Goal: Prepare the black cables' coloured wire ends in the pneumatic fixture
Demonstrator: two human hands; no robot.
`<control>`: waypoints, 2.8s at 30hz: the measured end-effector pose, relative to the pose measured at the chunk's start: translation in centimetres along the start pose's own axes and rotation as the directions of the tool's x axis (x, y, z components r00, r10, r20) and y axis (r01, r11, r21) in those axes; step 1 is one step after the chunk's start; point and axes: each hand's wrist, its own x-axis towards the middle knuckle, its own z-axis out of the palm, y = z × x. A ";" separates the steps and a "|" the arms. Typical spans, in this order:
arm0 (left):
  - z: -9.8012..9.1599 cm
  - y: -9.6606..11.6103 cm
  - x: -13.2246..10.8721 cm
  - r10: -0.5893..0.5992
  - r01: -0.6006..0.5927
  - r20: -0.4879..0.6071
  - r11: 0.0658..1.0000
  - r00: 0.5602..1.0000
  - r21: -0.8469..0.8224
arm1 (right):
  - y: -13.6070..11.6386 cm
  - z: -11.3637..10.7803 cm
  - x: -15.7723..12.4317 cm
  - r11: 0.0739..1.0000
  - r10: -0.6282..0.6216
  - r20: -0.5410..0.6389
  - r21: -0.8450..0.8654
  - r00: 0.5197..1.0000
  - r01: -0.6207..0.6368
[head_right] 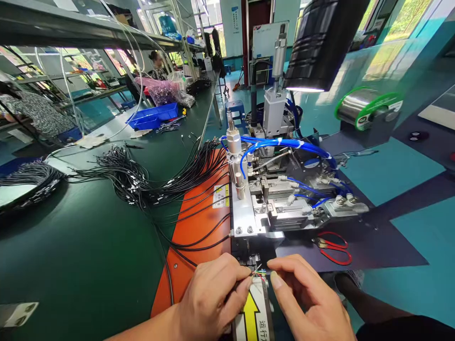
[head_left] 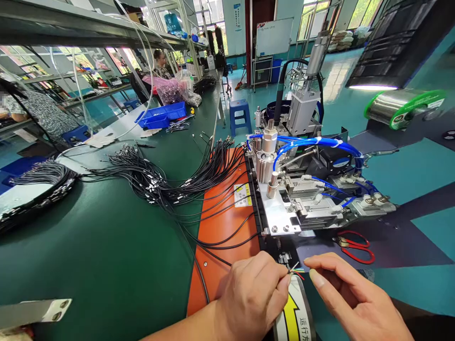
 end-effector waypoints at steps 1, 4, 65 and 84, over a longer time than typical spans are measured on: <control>0.0 0.0 0.0 0.005 -0.005 -0.002 1.000 1.000 0.001 | 0.0 -0.1 0.0 1.000 0.004 0.000 -0.008 1.000 -0.004; 0.0 0.0 -0.1 0.007 -0.007 -0.008 1.000 1.000 0.000 | 0.0 -0.2 -0.1 1.000 -0.002 0.006 -0.025 1.000 0.002; -0.1 0.3 -0.3 -0.093 0.092 -0.040 0.995 0.995 -0.029 | -2.5 0.5 1.9 0.925 0.103 0.273 0.328 0.957 -0.193; -0.3 0.5 -0.2 -0.191 0.186 -0.059 0.980 0.980 -0.074 | -3.4 1.6 1.4 0.977 0.079 0.123 0.187 0.989 -0.101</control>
